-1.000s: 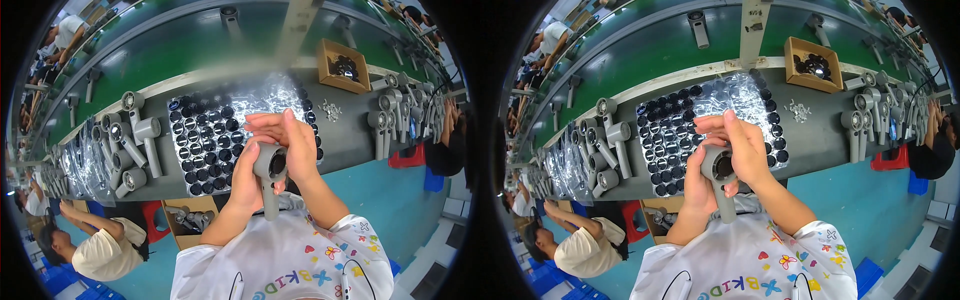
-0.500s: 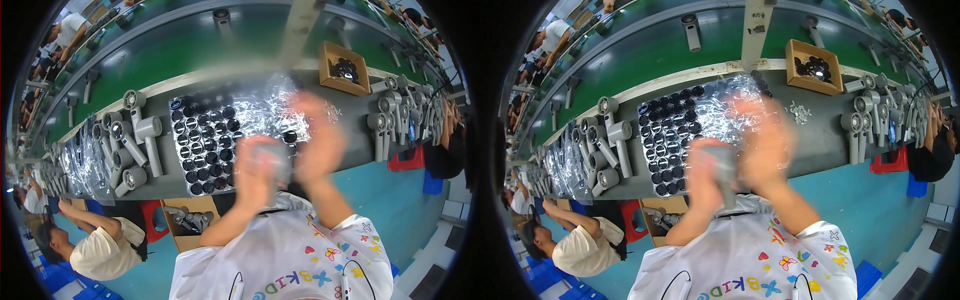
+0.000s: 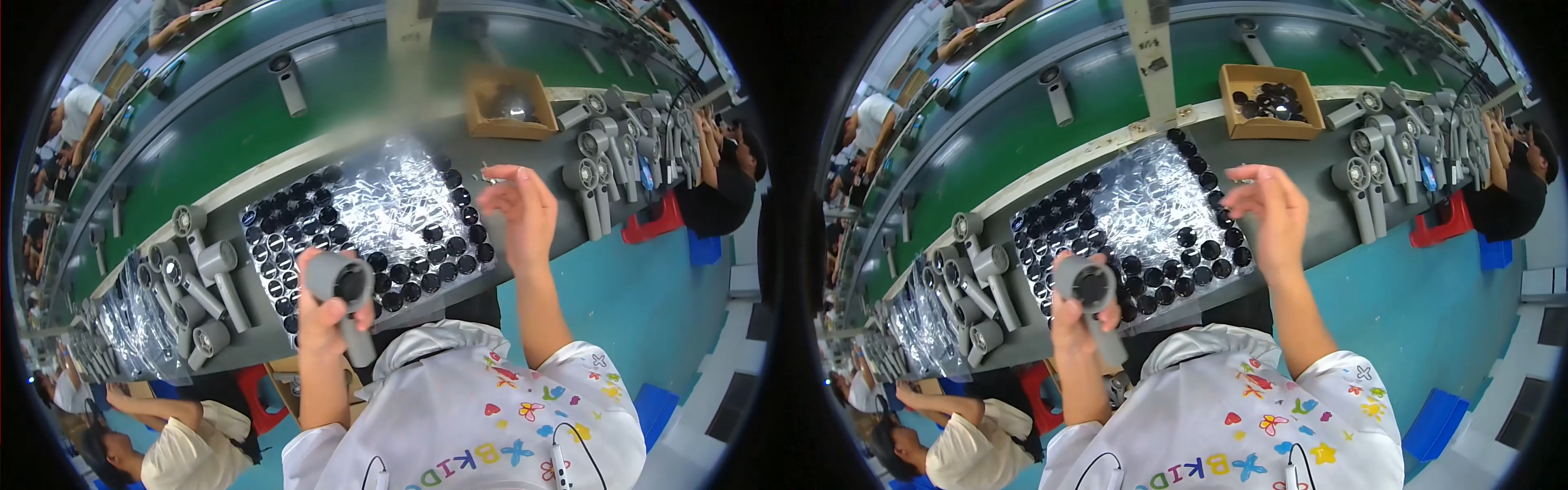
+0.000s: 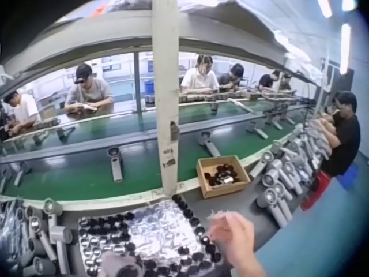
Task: The person assembles small mechanical components by hand, taking internal components from a storage tray and fitting them into a mechanical housing.
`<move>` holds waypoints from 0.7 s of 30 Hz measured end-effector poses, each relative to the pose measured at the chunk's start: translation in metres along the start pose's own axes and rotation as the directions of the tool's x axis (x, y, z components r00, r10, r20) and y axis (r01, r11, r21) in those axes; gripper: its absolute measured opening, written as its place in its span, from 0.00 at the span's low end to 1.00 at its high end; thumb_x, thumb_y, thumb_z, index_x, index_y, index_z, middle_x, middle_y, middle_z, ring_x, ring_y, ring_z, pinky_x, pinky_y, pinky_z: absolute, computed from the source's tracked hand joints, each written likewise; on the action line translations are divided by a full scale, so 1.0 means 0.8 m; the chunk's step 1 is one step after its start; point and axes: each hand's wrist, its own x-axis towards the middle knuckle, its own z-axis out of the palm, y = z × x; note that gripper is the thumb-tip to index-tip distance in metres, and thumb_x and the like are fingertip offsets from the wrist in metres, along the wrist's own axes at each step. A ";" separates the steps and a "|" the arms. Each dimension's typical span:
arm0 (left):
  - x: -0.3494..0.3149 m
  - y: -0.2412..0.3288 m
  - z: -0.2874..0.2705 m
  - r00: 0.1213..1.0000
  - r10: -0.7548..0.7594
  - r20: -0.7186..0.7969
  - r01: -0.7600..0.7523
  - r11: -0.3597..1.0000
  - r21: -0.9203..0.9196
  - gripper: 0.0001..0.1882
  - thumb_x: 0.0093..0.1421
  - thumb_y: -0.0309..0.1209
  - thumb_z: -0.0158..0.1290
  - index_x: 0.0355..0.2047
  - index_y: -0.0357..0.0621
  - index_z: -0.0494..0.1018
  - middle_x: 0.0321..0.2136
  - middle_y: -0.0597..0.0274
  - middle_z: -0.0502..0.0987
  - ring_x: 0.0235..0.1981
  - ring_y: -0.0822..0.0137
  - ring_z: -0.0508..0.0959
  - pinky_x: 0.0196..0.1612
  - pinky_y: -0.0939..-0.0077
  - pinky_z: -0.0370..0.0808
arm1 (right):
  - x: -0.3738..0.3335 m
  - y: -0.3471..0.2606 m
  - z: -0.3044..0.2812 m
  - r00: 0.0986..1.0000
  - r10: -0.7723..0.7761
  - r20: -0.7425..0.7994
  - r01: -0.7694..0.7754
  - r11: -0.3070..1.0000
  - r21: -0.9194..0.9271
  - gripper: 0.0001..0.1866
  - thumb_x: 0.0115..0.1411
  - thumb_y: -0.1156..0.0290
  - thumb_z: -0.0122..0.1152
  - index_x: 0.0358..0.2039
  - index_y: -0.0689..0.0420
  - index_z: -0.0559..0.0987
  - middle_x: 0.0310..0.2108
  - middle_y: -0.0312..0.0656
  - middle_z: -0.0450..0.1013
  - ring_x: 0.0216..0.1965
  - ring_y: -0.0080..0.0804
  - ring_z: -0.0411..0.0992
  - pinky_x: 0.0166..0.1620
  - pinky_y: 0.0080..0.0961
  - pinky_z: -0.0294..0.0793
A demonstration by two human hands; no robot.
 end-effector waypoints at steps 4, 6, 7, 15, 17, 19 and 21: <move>0.011 0.056 -0.023 0.996 0.075 -0.055 -0.069 0.991 0.116 0.41 0.51 0.34 0.72 0.61 0.57 0.59 0.54 0.48 0.73 0.22 0.58 0.79 0.17 0.66 0.78 | 0.015 0.046 -0.094 0.978 -0.012 -0.206 -0.078 0.903 -0.423 0.09 0.68 0.70 0.60 0.42 0.62 0.81 0.36 0.36 0.78 0.27 0.20 0.73 0.30 0.17 0.71; 0.031 0.082 -0.032 0.984 0.177 -0.018 -0.164 0.939 0.301 0.38 0.58 0.42 0.66 0.63 0.51 0.58 0.55 0.46 0.74 0.26 0.58 0.81 0.22 0.64 0.81 | 0.014 0.078 -0.117 0.965 -0.157 -0.209 0.005 0.810 -0.587 0.07 0.65 0.73 0.63 0.40 0.62 0.82 0.34 0.35 0.77 0.26 0.18 0.71 0.29 0.17 0.70; 0.047 0.093 -0.031 0.980 0.181 -0.086 -0.139 0.923 0.360 0.34 0.63 0.46 0.60 0.63 0.47 0.60 0.55 0.46 0.75 0.29 0.59 0.81 0.25 0.66 0.81 | 0.013 0.089 -0.129 0.940 -0.292 -0.176 0.073 0.677 -0.732 0.06 0.61 0.75 0.66 0.38 0.61 0.83 0.33 0.33 0.76 0.25 0.17 0.70 0.29 0.17 0.69; 0.190 0.188 -0.050 0.915 0.214 -0.342 0.012 0.833 0.554 0.15 0.65 0.40 0.61 0.46 0.45 0.74 0.34 0.64 0.78 0.26 0.70 0.77 0.23 0.76 0.75 | 0.010 0.079 -0.079 0.913 -0.397 -0.087 0.144 0.518 -0.843 0.06 0.55 0.73 0.71 0.30 0.60 0.82 0.26 0.38 0.72 0.22 0.26 0.68 0.28 0.24 0.68; 0.234 0.191 -0.043 0.901 0.273 -0.338 0.024 0.745 0.666 0.18 0.61 0.39 0.66 0.44 0.45 0.74 0.32 0.65 0.77 0.25 0.70 0.78 0.22 0.76 0.75 | 0.011 0.083 -0.093 0.909 -0.413 -0.063 0.160 0.485 -0.860 0.07 0.55 0.73 0.71 0.29 0.60 0.81 0.26 0.39 0.72 0.23 0.26 0.69 0.28 0.25 0.69; 0.269 0.207 -0.055 0.908 0.295 -0.297 0.006 0.700 0.714 0.16 0.62 0.38 0.65 0.43 0.43 0.74 0.30 0.66 0.76 0.24 0.71 0.77 0.21 0.75 0.75 | 0.009 0.085 -0.092 0.906 -0.422 -0.035 0.182 0.462 -0.868 0.07 0.55 0.72 0.71 0.29 0.60 0.80 0.27 0.39 0.72 0.23 0.27 0.69 0.29 0.25 0.69; 0.301 0.223 -0.067 0.895 0.316 -0.316 0.044 0.642 0.766 0.18 0.61 0.38 0.66 0.42 0.41 0.73 0.30 0.63 0.76 0.25 0.69 0.79 0.21 0.74 0.77 | 0.008 0.079 -0.090 0.933 -0.357 -0.056 0.134 0.486 -0.864 0.07 0.58 0.73 0.70 0.29 0.61 0.79 0.27 0.38 0.72 0.24 0.27 0.70 0.30 0.25 0.70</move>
